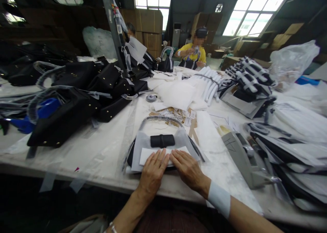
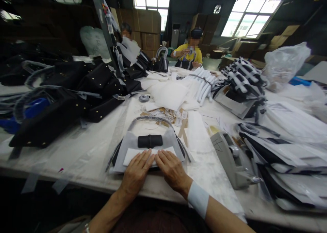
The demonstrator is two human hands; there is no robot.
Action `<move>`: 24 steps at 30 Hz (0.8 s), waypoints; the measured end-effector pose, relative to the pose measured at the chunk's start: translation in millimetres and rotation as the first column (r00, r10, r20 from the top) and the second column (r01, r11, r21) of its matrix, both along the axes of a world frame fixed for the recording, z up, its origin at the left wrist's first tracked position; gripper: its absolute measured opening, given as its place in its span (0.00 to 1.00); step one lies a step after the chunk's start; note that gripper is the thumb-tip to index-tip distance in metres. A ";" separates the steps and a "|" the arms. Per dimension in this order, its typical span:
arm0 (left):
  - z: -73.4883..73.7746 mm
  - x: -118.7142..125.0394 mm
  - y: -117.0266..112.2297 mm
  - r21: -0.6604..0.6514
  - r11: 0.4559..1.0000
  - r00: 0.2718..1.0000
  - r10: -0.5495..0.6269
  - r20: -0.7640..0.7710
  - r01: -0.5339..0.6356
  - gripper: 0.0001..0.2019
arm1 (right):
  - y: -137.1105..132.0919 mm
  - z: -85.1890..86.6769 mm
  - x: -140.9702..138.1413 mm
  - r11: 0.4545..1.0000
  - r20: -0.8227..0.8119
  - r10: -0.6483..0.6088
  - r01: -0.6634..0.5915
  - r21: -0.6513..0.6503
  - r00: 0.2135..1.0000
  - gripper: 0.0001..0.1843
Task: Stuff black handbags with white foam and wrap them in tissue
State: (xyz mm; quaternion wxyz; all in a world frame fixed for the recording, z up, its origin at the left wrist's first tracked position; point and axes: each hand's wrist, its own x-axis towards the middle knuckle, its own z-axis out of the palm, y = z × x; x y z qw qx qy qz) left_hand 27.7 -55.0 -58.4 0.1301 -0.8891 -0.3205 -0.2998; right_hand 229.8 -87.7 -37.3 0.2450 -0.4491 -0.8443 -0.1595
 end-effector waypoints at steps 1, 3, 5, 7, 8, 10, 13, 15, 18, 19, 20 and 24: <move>-0.7 -0.8 -0.8 0.010 1.000 1.000 -0.005 -0.009 0.005 0.22 | -0.3 -1.2 0.5 1.000 -0.001 0.006 -0.006 0.013 1.000 0.19; -2.9 -1.7 -2.7 0.040 0.999 1.000 0.001 -0.006 -0.001 0.21 | -1.6 -4.9 0.7 0.999 -0.008 0.017 -0.017 0.034 1.000 0.18; -4.5 -2.0 -4.5 0.062 0.998 1.000 0.008 -0.002 -0.007 0.21 | -3.6 -9.9 0.2 0.999 -0.022 0.013 -0.012 0.050 1.000 0.18; -4.1 -2.6 -6.0 0.070 0.998 1.000 0.011 -0.027 -0.009 0.21 | -5.6 -14.8 -0.6 0.998 -0.040 -0.006 0.008 0.061 0.999 0.19; -3.0 -3.1 -6.5 0.072 0.997 0.998 0.013 -0.057 -0.009 0.22 | -6.4 -16.8 -1.0 0.998 -0.046 -0.015 0.018 0.064 0.999 0.19; -0.2 -4.1 -6.9 0.081 0.997 0.989 0.021 -0.144 -0.009 0.22 | -7.6 -19.5 -1.9 0.997 -0.052 -0.022 0.026 0.071 0.998 0.20; 2.0 -4.2 -5.1 0.109 0.994 0.966 0.045 -0.256 -0.018 0.23 | -9.1 -20.0 -4.3 0.996 -0.044 -0.035 0.038 0.082 0.998 0.20; 0.9 -3.1 -2.8 0.141 0.990 0.959 0.061 -0.276 -0.023 0.22 | -10.7 -18.8 -6.9 0.995 -0.035 -0.065 0.067 0.074 0.997 0.21; -2.4 -1.7 1.1 0.181 0.983 0.956 0.061 -0.288 -0.008 0.22 | -13.8 -15.9 -11.2 0.992 -0.001 -0.116 0.116 0.041 0.993 0.23; -3.2 -1.4 2.2 0.183 0.983 0.954 0.053 -0.296 0.003 0.22 | -14.7 -14.8 -12.5 0.991 0.023 -0.128 0.127 0.037 0.992 0.23; -3.7 -1.3 3.2 0.178 0.984 0.952 0.042 -0.303 0.013 0.23 | -15.4 -13.7 -13.6 0.990 0.055 -0.139 0.137 0.035 0.989 0.23; -3.8 -1.2 6.0 0.145 0.989 0.954 0.010 -0.299 0.035 0.22 | -14.7 -10.6 -16.7 0.983 0.210 -0.184 0.181 0.033 0.960 0.23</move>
